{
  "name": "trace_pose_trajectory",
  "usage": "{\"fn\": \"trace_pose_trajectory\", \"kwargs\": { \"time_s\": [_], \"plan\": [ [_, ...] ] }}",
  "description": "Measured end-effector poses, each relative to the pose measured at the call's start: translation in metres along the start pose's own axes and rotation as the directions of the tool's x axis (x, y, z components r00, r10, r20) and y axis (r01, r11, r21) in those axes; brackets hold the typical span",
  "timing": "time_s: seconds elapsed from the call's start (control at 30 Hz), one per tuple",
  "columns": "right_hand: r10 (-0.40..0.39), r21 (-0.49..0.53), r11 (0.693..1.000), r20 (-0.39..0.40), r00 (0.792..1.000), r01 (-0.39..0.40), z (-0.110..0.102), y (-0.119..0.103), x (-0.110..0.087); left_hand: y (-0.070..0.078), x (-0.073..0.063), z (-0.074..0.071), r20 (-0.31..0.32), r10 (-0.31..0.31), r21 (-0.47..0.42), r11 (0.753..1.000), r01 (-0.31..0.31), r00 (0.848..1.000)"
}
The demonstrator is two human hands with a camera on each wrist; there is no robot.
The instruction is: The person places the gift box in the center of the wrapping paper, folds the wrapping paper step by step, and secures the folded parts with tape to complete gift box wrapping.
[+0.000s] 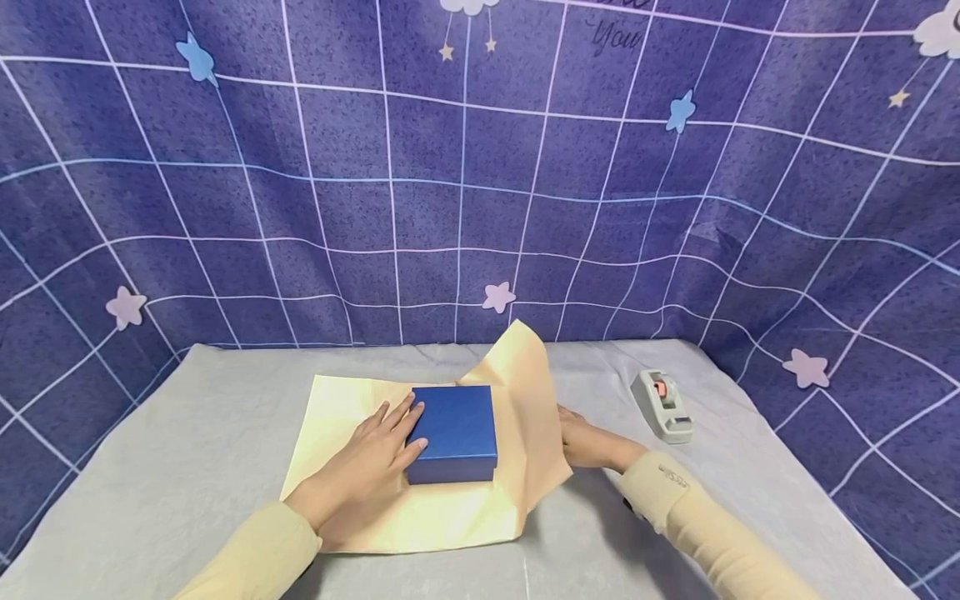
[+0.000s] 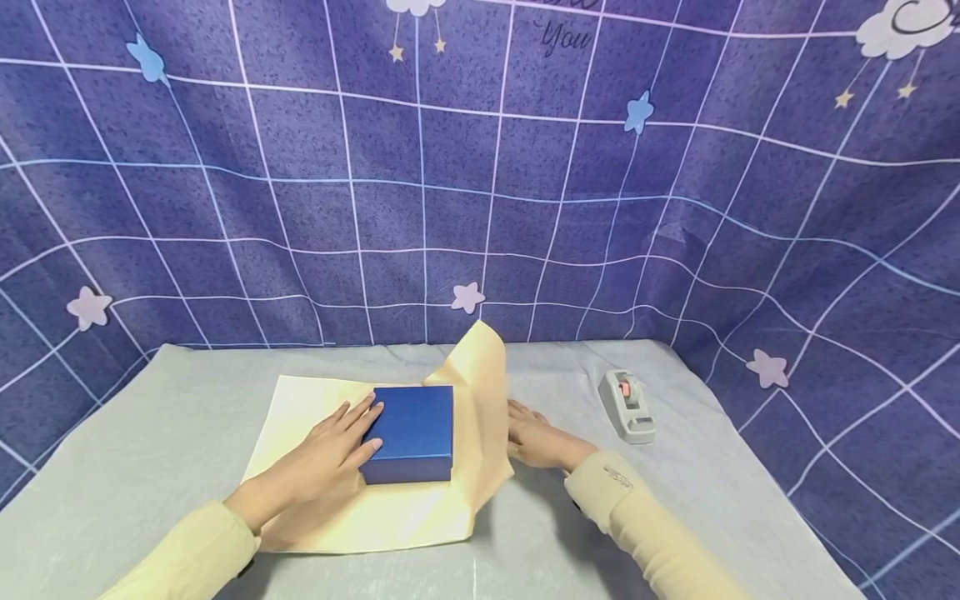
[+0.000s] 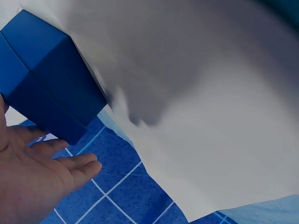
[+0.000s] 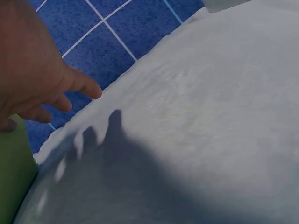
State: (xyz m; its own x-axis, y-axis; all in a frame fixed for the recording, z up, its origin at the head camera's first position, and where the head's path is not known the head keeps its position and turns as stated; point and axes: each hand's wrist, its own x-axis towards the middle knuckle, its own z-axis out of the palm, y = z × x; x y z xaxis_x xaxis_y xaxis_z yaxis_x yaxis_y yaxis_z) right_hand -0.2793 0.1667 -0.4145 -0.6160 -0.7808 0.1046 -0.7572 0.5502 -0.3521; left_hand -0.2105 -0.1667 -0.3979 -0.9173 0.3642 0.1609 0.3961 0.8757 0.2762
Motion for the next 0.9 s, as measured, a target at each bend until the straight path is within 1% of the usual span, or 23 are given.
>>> {"fn": "trace_pose_trajectory", "kwargs": {
  "time_s": [0.1,0.17,0.2,0.33,0.53,0.63,0.9],
  "plan": [
    [0.004,-0.048,0.999,0.012,1.000,-0.003,-0.002,-0.007,0.005,0.000,0.000,0.000,0.001,-0.002,-0.003,1.000,0.002,1.000],
    [-0.004,-0.029,1.000,0.019,1.000,0.005,-0.004,-0.013,0.007,0.000,0.000,0.001,0.000,-0.003,-0.006,1.000,0.003,1.000],
    [-0.027,-0.026,0.999,0.012,1.000,0.027,-0.003,-0.013,0.009,0.000,0.000,0.001,0.000,-0.003,-0.008,1.000,0.003,1.000],
    [-0.052,0.009,0.999,-0.005,0.999,0.052,0.000,-0.014,0.015,-0.001,0.000,0.002,-0.005,0.000,-0.014,1.000,0.000,1.000],
    [-0.058,0.075,0.995,-0.008,0.998,0.059,0.001,-0.021,0.023,-0.001,0.000,0.003,-0.019,0.009,-0.018,1.000,-0.009,1.000],
    [-0.070,0.087,0.994,-0.009,0.998,0.070,0.002,-0.025,0.026,-0.001,0.000,0.003,-0.032,0.017,-0.018,1.000,-0.017,0.999],
    [-0.032,0.108,0.994,-0.005,0.999,0.033,0.003,-0.032,0.032,-0.002,0.001,0.006,-0.047,0.030,0.000,1.000,-0.030,0.998]
  ]
}}
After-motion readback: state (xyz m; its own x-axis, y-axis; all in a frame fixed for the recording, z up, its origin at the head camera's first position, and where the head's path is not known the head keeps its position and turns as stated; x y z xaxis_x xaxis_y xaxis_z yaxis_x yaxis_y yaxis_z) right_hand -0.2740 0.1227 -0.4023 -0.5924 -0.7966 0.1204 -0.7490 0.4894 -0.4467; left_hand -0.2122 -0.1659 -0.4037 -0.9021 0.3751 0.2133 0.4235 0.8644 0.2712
